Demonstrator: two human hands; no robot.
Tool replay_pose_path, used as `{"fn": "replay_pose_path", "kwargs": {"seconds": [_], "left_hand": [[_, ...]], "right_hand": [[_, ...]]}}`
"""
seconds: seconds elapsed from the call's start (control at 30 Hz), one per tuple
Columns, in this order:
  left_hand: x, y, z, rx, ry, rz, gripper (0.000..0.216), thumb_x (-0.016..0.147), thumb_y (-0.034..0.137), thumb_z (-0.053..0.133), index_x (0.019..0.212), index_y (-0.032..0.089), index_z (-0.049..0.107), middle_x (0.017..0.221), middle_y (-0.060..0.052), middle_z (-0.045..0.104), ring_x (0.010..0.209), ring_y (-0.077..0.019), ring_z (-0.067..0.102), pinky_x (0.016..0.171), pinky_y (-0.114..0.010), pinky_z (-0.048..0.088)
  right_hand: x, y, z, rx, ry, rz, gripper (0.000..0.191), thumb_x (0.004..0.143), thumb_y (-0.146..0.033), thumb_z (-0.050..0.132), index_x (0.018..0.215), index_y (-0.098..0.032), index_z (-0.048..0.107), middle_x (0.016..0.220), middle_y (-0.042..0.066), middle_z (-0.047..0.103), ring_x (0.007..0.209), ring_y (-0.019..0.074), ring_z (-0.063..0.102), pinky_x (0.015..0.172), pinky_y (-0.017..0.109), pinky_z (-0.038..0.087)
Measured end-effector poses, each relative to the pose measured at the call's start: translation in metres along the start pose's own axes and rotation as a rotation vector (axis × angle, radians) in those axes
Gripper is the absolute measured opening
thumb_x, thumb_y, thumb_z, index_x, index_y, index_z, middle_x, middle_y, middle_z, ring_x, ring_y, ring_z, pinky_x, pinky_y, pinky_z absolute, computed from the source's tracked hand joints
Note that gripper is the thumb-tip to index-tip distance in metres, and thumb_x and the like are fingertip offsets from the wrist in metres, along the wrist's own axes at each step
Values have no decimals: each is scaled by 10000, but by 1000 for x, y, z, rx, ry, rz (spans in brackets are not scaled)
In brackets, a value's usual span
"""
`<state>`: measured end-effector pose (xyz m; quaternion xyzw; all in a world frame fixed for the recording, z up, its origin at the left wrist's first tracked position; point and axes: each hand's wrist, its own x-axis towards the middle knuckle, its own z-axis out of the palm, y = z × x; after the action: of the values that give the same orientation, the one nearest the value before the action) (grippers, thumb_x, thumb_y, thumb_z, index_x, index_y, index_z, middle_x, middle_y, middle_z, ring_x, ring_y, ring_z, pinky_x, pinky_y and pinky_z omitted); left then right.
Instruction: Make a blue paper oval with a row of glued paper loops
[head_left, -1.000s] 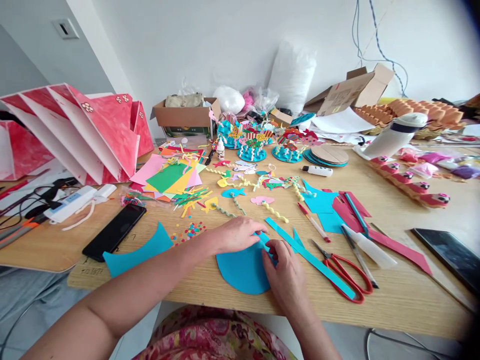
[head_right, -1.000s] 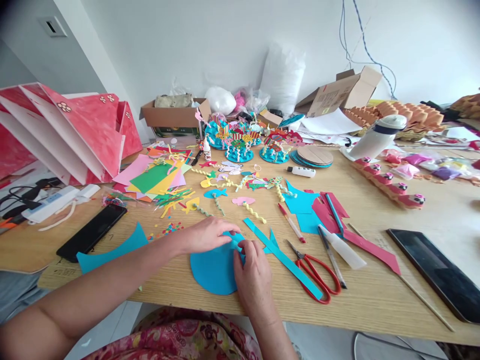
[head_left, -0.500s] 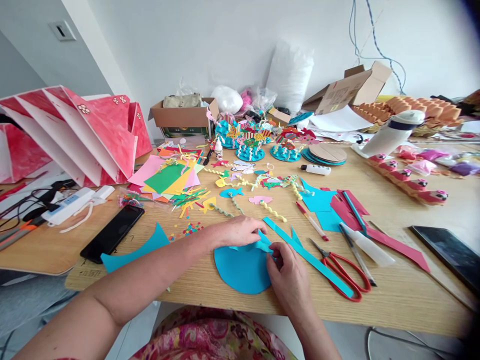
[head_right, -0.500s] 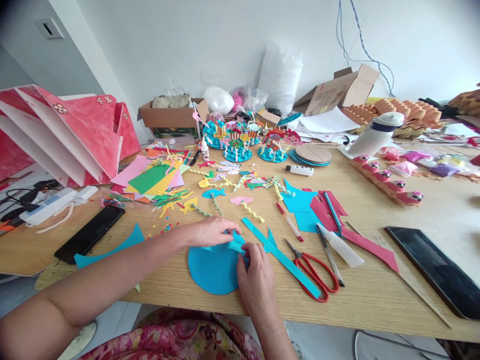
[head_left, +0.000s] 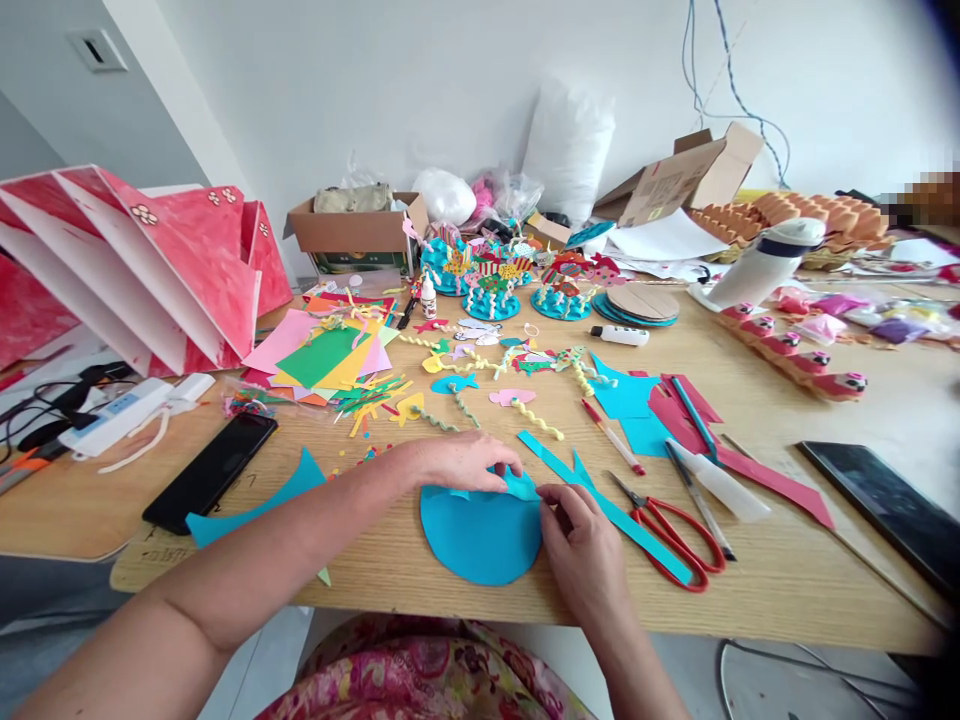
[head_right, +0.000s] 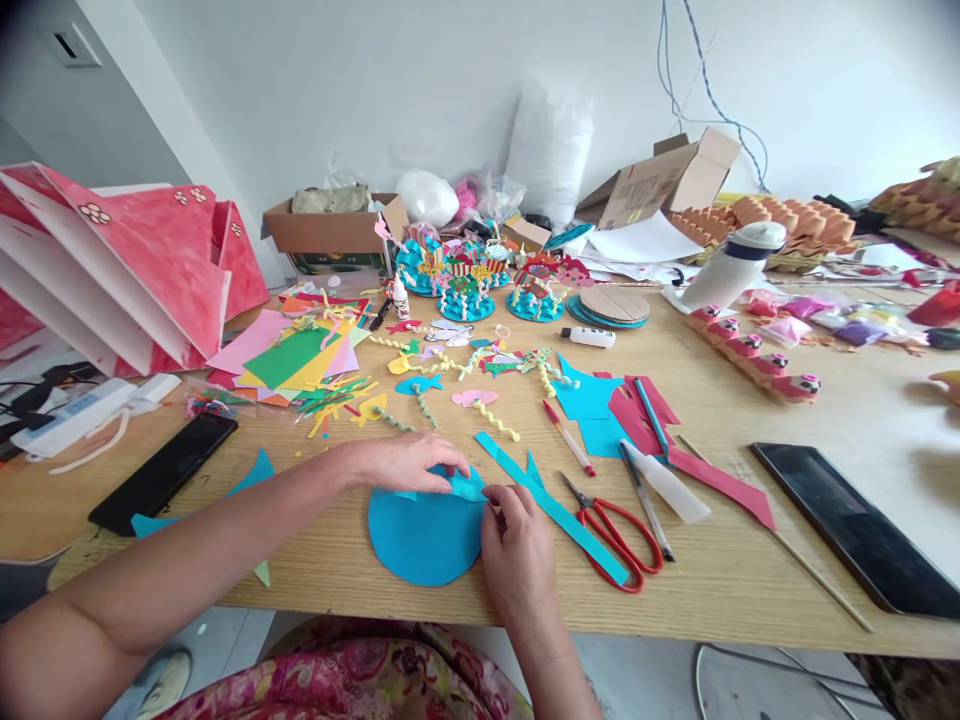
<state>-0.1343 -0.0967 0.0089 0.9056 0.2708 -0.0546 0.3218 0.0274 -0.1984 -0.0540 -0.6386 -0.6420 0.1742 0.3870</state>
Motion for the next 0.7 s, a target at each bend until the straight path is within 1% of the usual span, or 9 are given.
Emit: {"fn": "replay_pose_path", "kwargs": {"seconds": [0.1,0.27,0.47,0.6,0.7], "left_hand": [[2,-2,1,-10,-4,3,295,782,137,495,1054,160,605,995,-46,648,889,-166,579,753,-230,424],[4,0,0,-42,-5,-5,257,789,138,487,1013,145,614,949,-40,659,836,-148,588,695,-205,421],[5,2,1,-81,-3,-6,250,786,110,486,995,161,613,935,-11,656,831,-126,582,676,-179,410],[6,1,3,-90,11,-21,256,765,79,478,968,165,608,884,-1,634,797,-120,565,660,-179,399],[5,-1,4,-94,23,-38,270,756,88,479,985,184,584,874,4,611,789,-127,548,661,-193,396]], "right_hand": [[-1,0,0,-18,-5,-4,183,799,-219,403,806,-178,581,796,54,611,727,181,588,651,285,448],[-1,-1,3,-49,-26,-1,116,775,-226,447,792,-177,550,763,36,568,622,158,537,583,273,424],[2,-7,12,-89,-55,-20,51,745,-210,476,789,-195,498,811,44,553,730,187,540,641,290,413],[4,-8,17,-102,-38,-23,33,749,-200,446,768,-203,472,801,48,553,706,187,532,624,291,404],[4,-6,19,-98,-25,-25,41,767,-204,423,758,-207,463,788,47,559,688,181,532,605,282,400]]}}
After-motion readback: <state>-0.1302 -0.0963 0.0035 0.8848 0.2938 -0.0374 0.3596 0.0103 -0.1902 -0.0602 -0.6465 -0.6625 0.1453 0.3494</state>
